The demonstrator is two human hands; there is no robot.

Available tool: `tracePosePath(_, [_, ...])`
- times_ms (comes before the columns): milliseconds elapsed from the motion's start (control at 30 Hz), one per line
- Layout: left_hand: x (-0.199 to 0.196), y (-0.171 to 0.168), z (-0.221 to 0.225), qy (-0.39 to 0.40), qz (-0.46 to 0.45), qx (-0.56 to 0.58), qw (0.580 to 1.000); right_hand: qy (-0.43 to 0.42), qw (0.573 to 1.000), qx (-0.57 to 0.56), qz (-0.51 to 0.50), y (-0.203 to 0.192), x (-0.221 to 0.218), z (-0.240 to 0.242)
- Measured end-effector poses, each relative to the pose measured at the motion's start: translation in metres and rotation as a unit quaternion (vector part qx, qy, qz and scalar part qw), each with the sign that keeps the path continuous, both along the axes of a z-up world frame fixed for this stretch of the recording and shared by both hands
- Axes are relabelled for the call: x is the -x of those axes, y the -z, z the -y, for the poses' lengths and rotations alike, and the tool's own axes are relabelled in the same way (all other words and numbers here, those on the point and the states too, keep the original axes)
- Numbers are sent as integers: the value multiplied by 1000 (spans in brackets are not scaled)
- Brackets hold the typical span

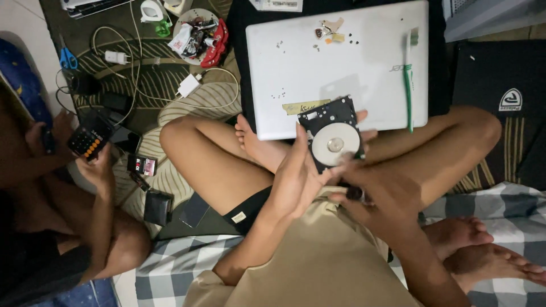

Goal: Cleaning a hard drive with a toothbrush and securing its components using a screwdriver.

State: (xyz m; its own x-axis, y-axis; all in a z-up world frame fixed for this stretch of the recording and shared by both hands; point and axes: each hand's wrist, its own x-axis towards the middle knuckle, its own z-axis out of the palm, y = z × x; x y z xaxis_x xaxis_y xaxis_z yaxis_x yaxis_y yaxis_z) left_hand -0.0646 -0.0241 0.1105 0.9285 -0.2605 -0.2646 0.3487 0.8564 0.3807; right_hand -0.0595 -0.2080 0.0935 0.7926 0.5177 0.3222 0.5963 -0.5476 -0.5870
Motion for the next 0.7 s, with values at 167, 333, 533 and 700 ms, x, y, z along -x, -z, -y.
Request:
tracePosePath(167, [-3, -2, 7, -36, 33, -24, 999, 26, 997, -60, -48, 19, 14, 9])
tracePosePath(333, [-4, -3, 7, -31, 45, -48, 997, 19, 987, 42, -152, 5, 10, 2])
tracePosePath(533, [3, -11, 7, -29, 68, -47, 996, -20, 982, -174, -67, 10, 22, 8])
tracePosePath(700, [11, -12, 10, -20, 145, -83, 986, 31, 978, -188, -80, 19, 29, 18])
